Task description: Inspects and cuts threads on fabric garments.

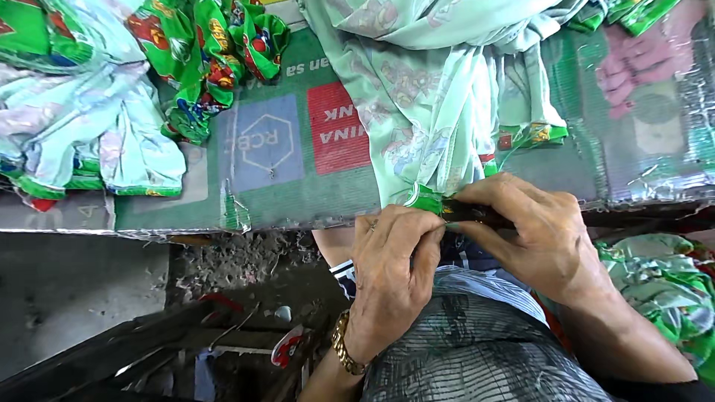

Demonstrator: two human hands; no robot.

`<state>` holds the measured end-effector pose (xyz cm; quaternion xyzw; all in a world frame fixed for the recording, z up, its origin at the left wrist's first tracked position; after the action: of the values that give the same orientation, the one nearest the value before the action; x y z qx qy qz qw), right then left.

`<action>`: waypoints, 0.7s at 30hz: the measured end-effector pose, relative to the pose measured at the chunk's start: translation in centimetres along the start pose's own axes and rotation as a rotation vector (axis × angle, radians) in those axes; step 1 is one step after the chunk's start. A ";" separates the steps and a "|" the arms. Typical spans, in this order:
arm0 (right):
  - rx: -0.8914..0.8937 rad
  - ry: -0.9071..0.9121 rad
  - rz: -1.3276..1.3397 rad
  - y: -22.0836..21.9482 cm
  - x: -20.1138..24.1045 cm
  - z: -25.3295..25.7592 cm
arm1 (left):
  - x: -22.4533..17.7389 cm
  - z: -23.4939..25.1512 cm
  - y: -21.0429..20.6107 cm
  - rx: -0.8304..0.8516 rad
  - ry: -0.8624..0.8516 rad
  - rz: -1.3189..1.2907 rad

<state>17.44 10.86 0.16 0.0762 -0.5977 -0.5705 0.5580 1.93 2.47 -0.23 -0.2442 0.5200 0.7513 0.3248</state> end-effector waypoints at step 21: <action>-0.059 0.097 -0.168 1.1 0.9 0.0 | 0.0 -1.4 -0.3 -0.157 -0.148 0.043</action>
<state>17.66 10.57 1.52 0.1373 -0.5444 -0.6281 0.5387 2.26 1.19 -0.90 -0.2015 0.4396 0.8124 0.3258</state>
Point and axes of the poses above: each hand's wrist, its own z-axis towards the middle knuckle, its own y-axis out of the back of the hand, x = y × z, the point moved 5 cm from there along z, towards the middle knuckle, and after that the axes turned 13 degrees about x, right-handed, at the moved point
